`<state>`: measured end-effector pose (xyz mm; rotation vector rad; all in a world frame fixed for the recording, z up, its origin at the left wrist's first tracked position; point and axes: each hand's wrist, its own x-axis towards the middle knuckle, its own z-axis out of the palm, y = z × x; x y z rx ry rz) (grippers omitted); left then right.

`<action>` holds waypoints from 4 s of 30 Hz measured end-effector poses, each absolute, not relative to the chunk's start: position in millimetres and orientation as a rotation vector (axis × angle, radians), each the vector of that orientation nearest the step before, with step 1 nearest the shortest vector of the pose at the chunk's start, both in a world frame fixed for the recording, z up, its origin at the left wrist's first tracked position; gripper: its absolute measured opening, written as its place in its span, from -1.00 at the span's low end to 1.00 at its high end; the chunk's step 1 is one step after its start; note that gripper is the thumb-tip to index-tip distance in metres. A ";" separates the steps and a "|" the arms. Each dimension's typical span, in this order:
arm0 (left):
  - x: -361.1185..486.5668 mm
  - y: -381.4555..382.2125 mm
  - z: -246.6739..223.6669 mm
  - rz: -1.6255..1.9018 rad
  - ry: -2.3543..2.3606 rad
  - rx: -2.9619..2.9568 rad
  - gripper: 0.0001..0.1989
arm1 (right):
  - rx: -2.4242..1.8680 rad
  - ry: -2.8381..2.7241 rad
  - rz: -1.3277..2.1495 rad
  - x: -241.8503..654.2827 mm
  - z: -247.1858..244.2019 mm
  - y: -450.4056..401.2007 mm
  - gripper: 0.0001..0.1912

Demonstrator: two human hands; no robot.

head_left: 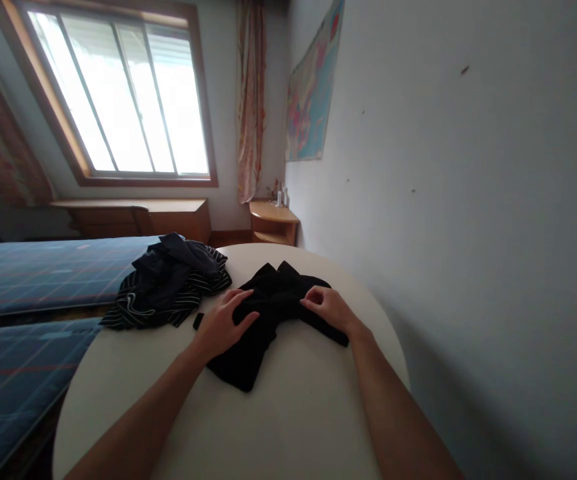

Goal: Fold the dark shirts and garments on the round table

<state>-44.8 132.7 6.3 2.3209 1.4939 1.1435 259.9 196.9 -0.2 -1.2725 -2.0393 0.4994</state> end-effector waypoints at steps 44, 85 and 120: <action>-80.2 152.2 7.4 1.643 1.911 1.824 -0.72 | -1.230 -1.154 0.376 267.1 1.3 212.3 -0.64; -80.0 148.7 5.7 1.541 2.147 2.043 -0.72 | -1.032 -2.128 0.438 225.4 2.0 180.7 -0.87; -86.6 160.5 -28.0 1.043 1.493 2.408 -0.71 | -1.352 -1.073 0.330 293.4 -25.2 230.0 -0.60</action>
